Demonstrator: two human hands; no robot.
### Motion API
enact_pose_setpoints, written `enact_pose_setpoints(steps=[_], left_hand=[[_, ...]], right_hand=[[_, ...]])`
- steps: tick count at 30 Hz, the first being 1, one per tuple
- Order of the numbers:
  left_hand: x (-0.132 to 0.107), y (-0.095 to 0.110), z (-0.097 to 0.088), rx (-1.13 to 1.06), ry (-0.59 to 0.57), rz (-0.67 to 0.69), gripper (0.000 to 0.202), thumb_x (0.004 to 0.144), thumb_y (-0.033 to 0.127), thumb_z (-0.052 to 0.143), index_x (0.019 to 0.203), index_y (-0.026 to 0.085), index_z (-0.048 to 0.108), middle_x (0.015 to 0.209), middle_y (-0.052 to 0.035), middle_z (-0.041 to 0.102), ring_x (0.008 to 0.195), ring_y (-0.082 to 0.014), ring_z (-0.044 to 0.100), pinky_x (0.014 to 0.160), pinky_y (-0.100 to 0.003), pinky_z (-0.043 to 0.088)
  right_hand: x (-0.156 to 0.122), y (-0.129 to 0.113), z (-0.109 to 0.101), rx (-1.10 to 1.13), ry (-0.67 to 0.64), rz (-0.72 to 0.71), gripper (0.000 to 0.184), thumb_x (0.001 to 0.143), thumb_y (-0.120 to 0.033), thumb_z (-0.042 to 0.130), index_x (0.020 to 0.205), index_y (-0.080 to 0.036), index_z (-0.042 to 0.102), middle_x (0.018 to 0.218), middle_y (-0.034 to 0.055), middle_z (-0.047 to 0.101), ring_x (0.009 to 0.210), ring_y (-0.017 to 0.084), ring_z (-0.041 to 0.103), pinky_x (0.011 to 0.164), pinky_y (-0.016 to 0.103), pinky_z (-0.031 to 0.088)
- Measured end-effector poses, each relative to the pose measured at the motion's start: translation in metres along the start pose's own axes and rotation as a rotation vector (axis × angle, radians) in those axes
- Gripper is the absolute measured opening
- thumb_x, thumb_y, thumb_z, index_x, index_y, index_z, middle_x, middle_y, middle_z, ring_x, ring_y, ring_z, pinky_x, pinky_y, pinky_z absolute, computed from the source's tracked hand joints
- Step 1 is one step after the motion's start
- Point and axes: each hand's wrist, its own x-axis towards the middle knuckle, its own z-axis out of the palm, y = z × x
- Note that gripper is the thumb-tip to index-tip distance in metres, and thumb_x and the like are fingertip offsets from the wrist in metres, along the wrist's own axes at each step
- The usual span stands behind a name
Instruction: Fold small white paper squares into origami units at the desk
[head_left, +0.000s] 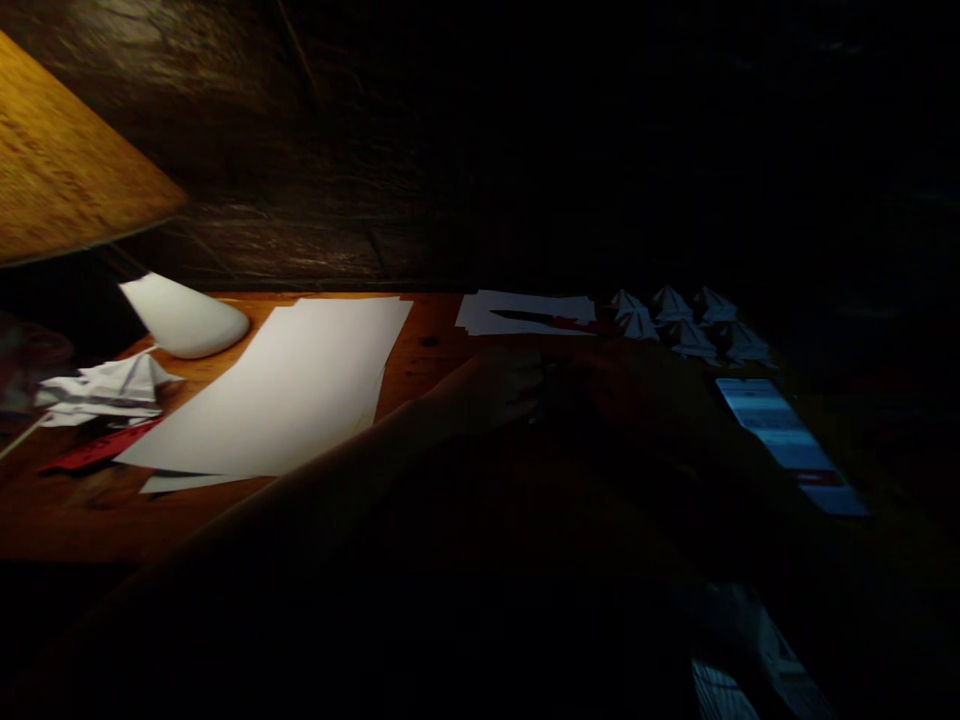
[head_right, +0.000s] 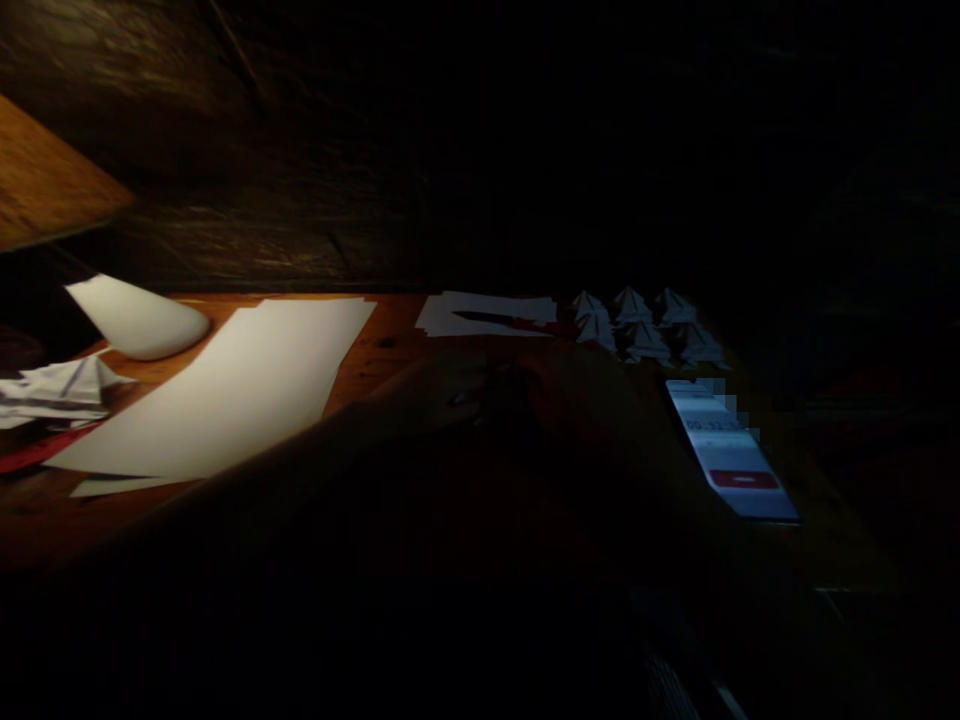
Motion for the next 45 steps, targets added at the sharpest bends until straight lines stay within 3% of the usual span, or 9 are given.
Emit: enact_pose_setpoints(steps=[3,9,13,18,25,27,32,39,45], left_hand=[[0.0,-0.001,-0.002,0.024,0.013,0.009,0.016,0.094,0.023,0.057,0.1,0.016,0.069,0.105,-0.0079,0.066,0.089,-0.0187,0.064,0.078,-0.031,0.05],[-0.005,-0.009,-0.005,-0.058,-0.007,0.091,0.021,0.092,0.022,0.058,0.107,0.017,0.071,0.115,-0.0095,0.066,0.097,-0.0216,0.065,0.082,-0.035,0.052],[-0.007,-0.01,-0.01,-0.092,-0.021,0.101,0.024,0.092,0.02,0.058,0.112,0.019,0.07,0.126,-0.0104,0.065,0.109,-0.0233,0.064,0.092,-0.038,0.052],[-0.007,-0.007,-0.012,-0.076,-0.033,0.098,0.026,0.089,0.014,0.057,0.11,0.021,0.071,0.125,-0.0085,0.067,0.111,-0.0238,0.065,0.097,-0.04,0.051],[-0.012,-0.008,-0.011,-0.107,-0.007,0.072,0.058,0.084,0.007,0.054,0.139,0.022,0.055,0.137,-0.0094,0.063,0.127,-0.0253,0.059,0.106,-0.044,0.047],[-0.012,-0.008,-0.013,-0.118,0.013,0.07,0.056,0.082,0.008,0.055,0.137,0.022,0.056,0.133,-0.0092,0.065,0.123,-0.0253,0.061,0.104,-0.045,0.049],[-0.01,0.0,-0.021,-0.093,-0.038,0.007,0.023,0.086,0.016,0.057,0.107,0.018,0.067,0.108,-0.008,0.067,0.098,-0.022,0.064,0.088,-0.038,0.052],[-0.014,0.018,-0.023,-0.148,-0.041,-0.091,0.021,0.091,0.023,0.056,0.108,0.016,0.067,0.105,-0.0091,0.062,0.093,-0.02,0.061,0.08,-0.032,0.053],[-0.018,-0.003,-0.021,-0.251,0.033,-0.082,0.032,0.087,0.005,0.048,0.11,0.015,0.068,0.105,-0.0088,0.071,0.098,-0.0192,0.066,0.086,-0.035,0.054]], right_hand=[[0.002,-0.001,-0.001,0.009,0.004,-0.041,0.037,0.094,-0.022,0.049,0.12,-0.026,0.074,0.115,0.009,0.074,0.096,0.025,0.068,0.078,0.035,0.049],[0.0,-0.006,-0.003,-0.038,-0.153,-0.152,0.032,0.091,-0.017,0.051,0.103,-0.025,0.079,0.11,0.0101,0.074,0.099,0.027,0.068,0.08,0.037,0.05],[-0.002,-0.01,-0.005,-0.081,-0.201,-0.152,0.03,0.091,-0.019,0.051,0.104,-0.024,0.078,0.109,0.0109,0.075,0.093,0.027,0.069,0.077,0.037,0.05],[-0.006,-0.02,-0.01,-0.115,-0.22,-0.131,0.031,0.093,-0.021,0.048,0.095,-0.022,0.079,0.103,0.0114,0.077,0.082,0.025,0.069,0.07,0.036,0.048],[-0.01,-0.03,-0.001,-0.154,-0.161,-0.185,0.037,0.091,-0.014,0.047,0.117,-0.017,0.072,0.101,0.0157,0.075,0.081,0.026,0.068,0.072,0.037,0.048],[-0.009,-0.028,0.0,-0.123,-0.111,-0.178,0.035,0.093,-0.017,0.047,0.119,-0.018,0.071,0.106,0.0156,0.075,0.088,0.028,0.068,0.078,0.04,0.049],[-0.004,-0.025,-0.003,-0.019,-0.082,-0.255,0.034,0.1,-0.029,0.046,0.121,-0.024,0.073,0.124,0.0122,0.071,0.113,0.031,0.064,0.095,0.046,0.048],[-0.002,-0.019,0.003,0.165,-0.071,-0.228,0.039,0.101,-0.04,0.048,0.131,-0.023,0.067,0.136,0.0126,0.066,0.119,0.029,0.062,0.097,0.042,0.049],[-0.007,-0.018,0.004,0.162,-0.044,-0.204,0.058,0.085,-0.058,0.068,0.131,-0.022,0.063,0.127,0.0131,0.069,0.11,0.032,0.064,0.091,0.045,0.049]])
